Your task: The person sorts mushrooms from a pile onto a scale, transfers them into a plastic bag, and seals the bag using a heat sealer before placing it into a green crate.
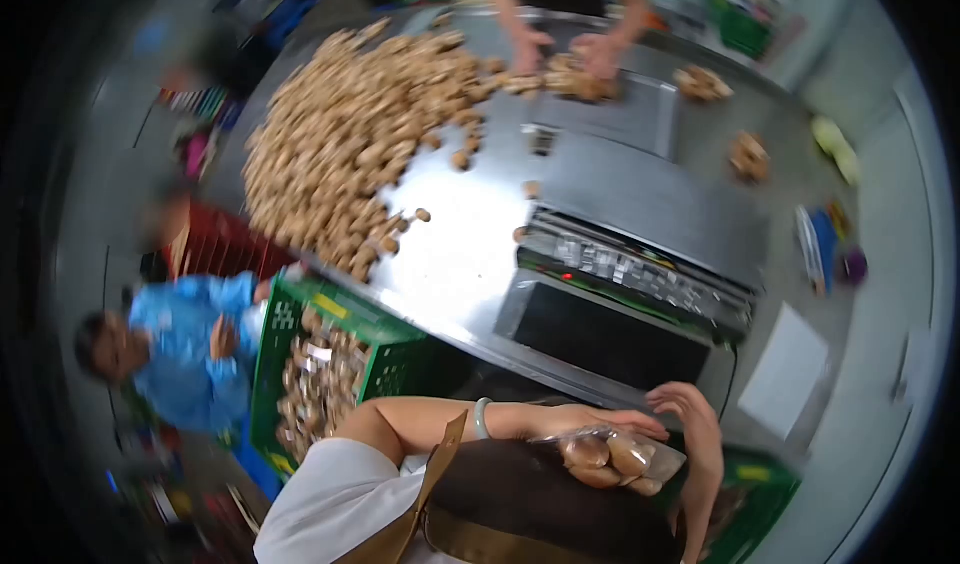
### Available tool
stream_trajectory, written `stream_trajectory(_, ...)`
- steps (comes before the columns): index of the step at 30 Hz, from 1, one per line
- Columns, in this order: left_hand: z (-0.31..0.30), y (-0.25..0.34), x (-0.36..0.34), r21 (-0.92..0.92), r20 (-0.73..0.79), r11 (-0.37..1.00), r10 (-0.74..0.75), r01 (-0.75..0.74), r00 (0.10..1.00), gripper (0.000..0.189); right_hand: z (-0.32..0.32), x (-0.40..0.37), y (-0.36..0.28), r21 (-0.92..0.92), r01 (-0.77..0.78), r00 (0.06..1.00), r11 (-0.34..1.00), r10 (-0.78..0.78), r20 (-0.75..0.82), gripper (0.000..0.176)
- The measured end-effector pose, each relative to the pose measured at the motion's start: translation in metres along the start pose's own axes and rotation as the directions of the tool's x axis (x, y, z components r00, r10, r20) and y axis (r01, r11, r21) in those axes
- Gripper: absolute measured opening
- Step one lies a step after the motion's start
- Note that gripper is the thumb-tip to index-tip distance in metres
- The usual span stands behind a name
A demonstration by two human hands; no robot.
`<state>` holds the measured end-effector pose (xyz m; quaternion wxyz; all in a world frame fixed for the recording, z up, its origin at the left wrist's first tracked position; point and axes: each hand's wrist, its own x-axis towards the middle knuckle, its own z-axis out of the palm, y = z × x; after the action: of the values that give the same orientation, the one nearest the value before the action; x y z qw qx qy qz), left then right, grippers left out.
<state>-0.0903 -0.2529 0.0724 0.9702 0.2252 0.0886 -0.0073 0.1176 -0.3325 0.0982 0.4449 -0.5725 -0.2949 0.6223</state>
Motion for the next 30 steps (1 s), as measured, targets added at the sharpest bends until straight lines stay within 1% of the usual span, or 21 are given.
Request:
stream_trajectory(1, -0.028, -0.011, -0.003, -0.018, 0.059, 0.999, 0.045, -0.044, 0.997, 0.038, 0.013, 0.001, -0.014, 0.173, 0.064, 0.998, 0.983, -0.058, -0.039, 0.032)
stream_trajectory(2, -0.058, -0.046, 0.002, 0.03, -0.062, 0.968, 0.252, -0.25, 0.966, 0.033, 0.016, 0.005, -0.017, -0.073, 0.095, 0.985, 0.993, -0.083, 0.153, 0.043)
stream_trajectory(3, -0.064, -0.049, -0.01, 0.052, -0.185, 0.957, 0.289, -0.285, 0.939, 0.034, 0.014, 0.012, -0.019, -0.296, 0.185, 0.938, 0.937, -0.078, 0.339, 0.054)
stream_trajectory(4, -0.07, -0.044, -0.025, 0.085, -0.299, 0.945, 0.325, -0.315, 0.897, 0.035, 0.013, 0.033, -0.01, -0.3, 0.141, 0.934, 0.943, -0.026, 0.357, 0.069)
stream_trajectory(5, -0.076, -0.041, -0.039, 0.115, -0.409, 0.933, 0.358, -0.342, 0.84, 0.037, 0.029, 0.052, -0.008, -0.192, 0.012, 0.957, 0.981, 0.045, 0.285, 0.06)
stream_trajectory(7, -0.089, -0.043, -0.064, 0.153, -0.596, 0.802, 0.541, -0.577, 0.594, 0.042, 0.057, 0.09, -0.003, -0.059, -0.127, 0.966, 0.99, 0.137, 0.221, 0.05)
stream_trajectory(8, -0.077, -0.027, -0.089, -0.203, -0.658, 0.647, 0.465, -0.735, 0.592, 0.047, 0.077, 0.104, 0.0, -0.056, -0.081, 0.978, 0.995, 0.09, 0.189, 0.041)
stream_trajectory(9, -0.093, -0.039, -0.109, -0.351, -0.563, 0.475, 0.582, -0.807, 0.587, 0.047, 0.105, 0.117, 0.005, -0.064, -0.005, 0.988, 0.998, 0.015, 0.151, 0.042)
stream_trajectory(11, -0.051, -0.025, -0.154, -0.114, -0.63, 0.268, 0.725, -0.957, 0.278, 0.049, 0.174, 0.128, 0.013, -0.236, 0.137, 0.983, 0.962, -0.104, 0.149, 0.045)
stream_trajectory(12, -0.058, -0.035, -0.167, 0.195, -0.727, 0.291, 0.684, -0.937, 0.061, 0.046, 0.205, 0.129, 0.019, -0.35, 0.288, 0.916, 0.891, -0.149, 0.373, 0.049)
stream_trajectory(13, -0.06, -0.042, -0.182, 0.472, -0.752, 0.335, 0.636, -0.815, -0.174, 0.045, 0.233, 0.126, 0.025, -0.41, 0.454, 0.797, 0.791, -0.156, 0.583, 0.052)
stream_trajectory(14, -0.061, -0.052, -0.212, 0.516, -0.791, 0.343, 0.542, -0.785, -0.283, 0.046, 0.26, 0.12, 0.03, -0.36, 0.532, 0.673, 0.766, -0.125, 0.729, 0.054)
stream_trajectory(16, -0.043, -0.082, -0.286, 0.416, -0.851, 0.125, 0.402, -0.901, -0.338, 0.04, 0.307, 0.105, 0.029, -0.208, 0.662, 0.373, 0.72, -0.077, 0.925, 0.056)
stream_trajectory(17, -0.034, -0.105, -0.324, 0.53, -0.809, 0.114, 0.364, -0.84, -0.461, 0.044, 0.324, 0.099, 0.021, -0.106, 0.71, 0.211, 0.696, -0.066, 0.975, 0.056)
stream_trajectory(18, -0.041, -0.149, -0.373, 0.628, -0.749, 0.112, 0.354, -0.77, -0.56, 0.043, 0.335, 0.097, 0.017, -0.028, 0.799, 0.131, 0.601, -0.129, 0.983, 0.05)
stream_trajectory(20, -0.007, -0.194, -0.449, 0.828, -0.537, 0.307, 0.194, -0.469, -0.821, 0.04, 0.338, 0.107, 0.025, -0.135, 0.663, 0.23, 0.736, -0.028, 0.973, 0.046)
stream_trajectory(21, -0.003, -0.235, -0.487, 0.771, -0.425, 0.555, 0.083, -0.313, -0.901, 0.045, 0.334, 0.113, 0.03, -0.194, 0.583, 0.276, 0.789, 0.033, 0.961, 0.044)
stream_trajectory(23, -0.009, -0.3, -0.537, 0.588, -0.305, 0.769, -0.074, -0.249, -0.949, 0.062, 0.32, 0.127, 0.05, -0.258, 0.548, 0.403, 0.796, 0.019, 0.915, 0.037)
stream_trajectory(25, -0.018, -0.345, -0.564, 0.168, -0.237, 0.972, -0.124, -0.166, -0.964, 0.075, 0.301, 0.137, 0.068, -0.393, 0.492, 0.503, 0.777, 0.115, 0.857, 0.036)
stream_trajectory(26, -0.027, -0.358, -0.569, -0.065, -0.203, 0.991, -0.13, -0.12, -0.97, 0.081, 0.299, 0.134, 0.069, -0.405, 0.496, 0.484, 0.768, 0.142, 0.863, 0.036)
stream_trajectory(30, -0.043, -0.349, -0.561, -0.125, -0.177, 0.97, -0.228, -0.208, -0.958, 0.081, 0.299, 0.121, 0.069, -0.436, 0.511, 0.414, 0.741, 0.232, 0.88, 0.031)
